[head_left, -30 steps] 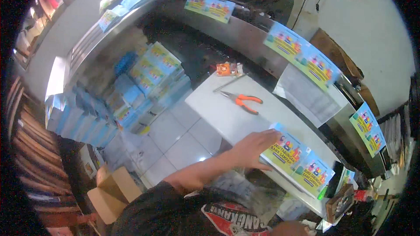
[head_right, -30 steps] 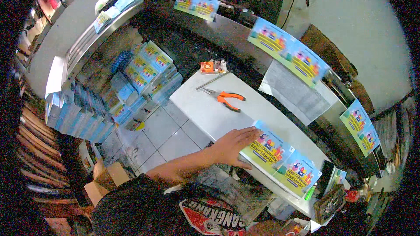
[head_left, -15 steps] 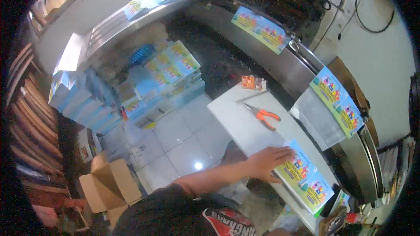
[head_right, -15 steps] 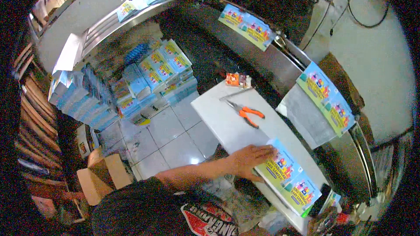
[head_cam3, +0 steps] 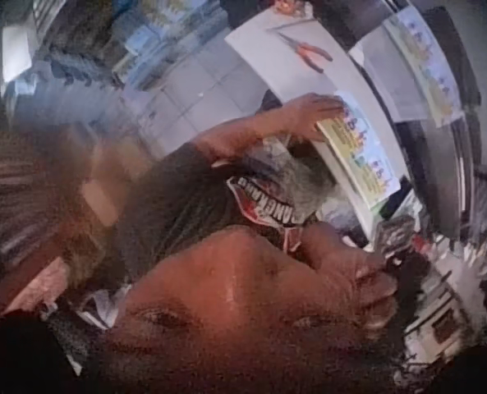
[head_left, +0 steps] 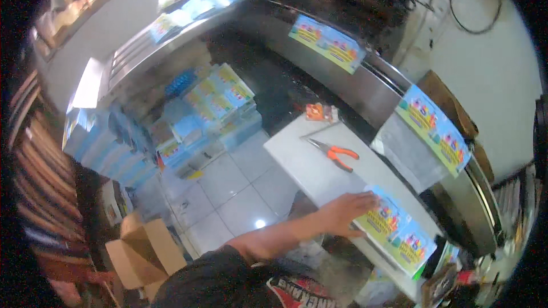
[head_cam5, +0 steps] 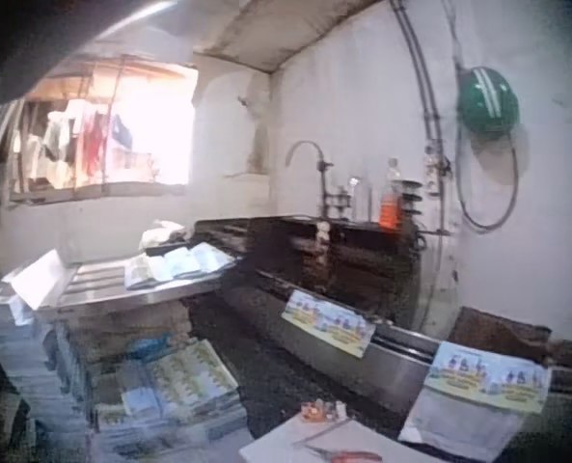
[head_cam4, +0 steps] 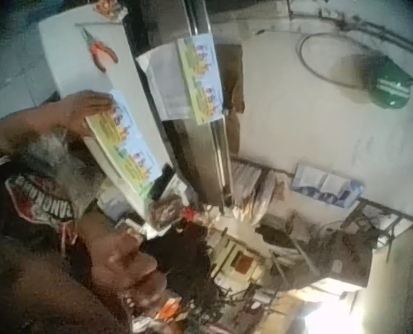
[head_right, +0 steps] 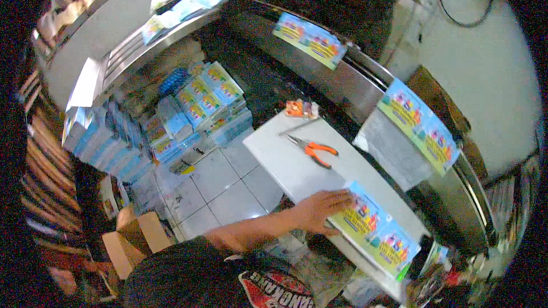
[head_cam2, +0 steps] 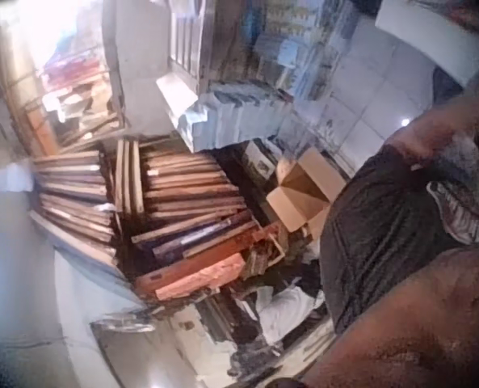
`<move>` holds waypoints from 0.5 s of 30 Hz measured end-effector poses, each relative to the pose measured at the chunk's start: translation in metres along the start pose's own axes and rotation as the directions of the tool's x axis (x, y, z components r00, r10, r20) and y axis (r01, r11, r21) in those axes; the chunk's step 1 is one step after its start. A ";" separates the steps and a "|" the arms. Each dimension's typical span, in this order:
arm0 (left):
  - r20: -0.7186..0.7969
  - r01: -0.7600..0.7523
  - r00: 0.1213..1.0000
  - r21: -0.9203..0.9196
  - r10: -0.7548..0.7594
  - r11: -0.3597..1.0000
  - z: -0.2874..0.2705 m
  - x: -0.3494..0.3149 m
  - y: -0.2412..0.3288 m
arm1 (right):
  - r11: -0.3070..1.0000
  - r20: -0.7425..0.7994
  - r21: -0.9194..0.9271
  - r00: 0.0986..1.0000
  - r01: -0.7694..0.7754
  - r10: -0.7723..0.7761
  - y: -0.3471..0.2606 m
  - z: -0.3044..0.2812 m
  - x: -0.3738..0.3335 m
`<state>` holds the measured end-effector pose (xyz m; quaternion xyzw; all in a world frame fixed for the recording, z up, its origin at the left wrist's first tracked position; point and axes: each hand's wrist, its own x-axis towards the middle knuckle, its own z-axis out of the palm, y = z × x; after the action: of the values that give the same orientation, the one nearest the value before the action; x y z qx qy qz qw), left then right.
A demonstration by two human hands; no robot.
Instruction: The person takes stacks of printed booklets from a machine, separates and folds the booklets by hand, and organizes them on a table.
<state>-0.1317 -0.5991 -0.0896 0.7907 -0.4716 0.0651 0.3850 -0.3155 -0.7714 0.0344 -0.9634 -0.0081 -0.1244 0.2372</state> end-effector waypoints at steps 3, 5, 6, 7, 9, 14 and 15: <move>-0.052 0.029 0.998 0.061 -0.026 0.998 -0.003 0.003 -0.004 | 1.000 0.008 0.009 1.000 0.015 -0.015 0.000 -0.006 0.005; -0.036 0.013 0.999 0.066 -0.010 0.998 -0.002 -0.001 -0.007 | 1.000 0.001 0.028 1.000 -0.003 0.003 -0.001 -0.002 -0.004; -0.024 0.009 1.000 0.071 -0.007 0.997 -0.002 -0.001 -0.005 | 0.999 -0.002 0.037 1.000 -0.005 0.005 -0.002 -0.002 -0.008; -0.024 0.009 1.000 0.074 -0.007 0.997 -0.001 0.002 -0.003 | 0.999 -0.004 0.039 1.000 -0.004 0.004 -0.001 -0.003 -0.010; -0.021 0.022 1.000 0.045 -0.021 0.999 -0.006 0.008 0.004 | 0.999 -0.010 0.032 1.000 -0.008 0.008 0.000 -0.008 -0.010; -0.023 0.013 1.000 0.053 -0.012 0.998 -0.001 -0.003 0.001 | 0.998 -0.013 0.060 1.000 -0.012 0.013 -0.006 -0.010 -0.027; -0.032 0.007 0.999 0.062 -0.005 0.998 0.001 -0.002 0.000 | 0.998 -0.018 0.062 1.000 -0.003 0.004 -0.006 -0.012 -0.026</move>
<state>-0.1324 -0.5984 -0.0911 0.8026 -0.4606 0.0913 0.3679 -0.3436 -0.7708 0.0410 -0.9545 -0.0081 -0.1321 0.2674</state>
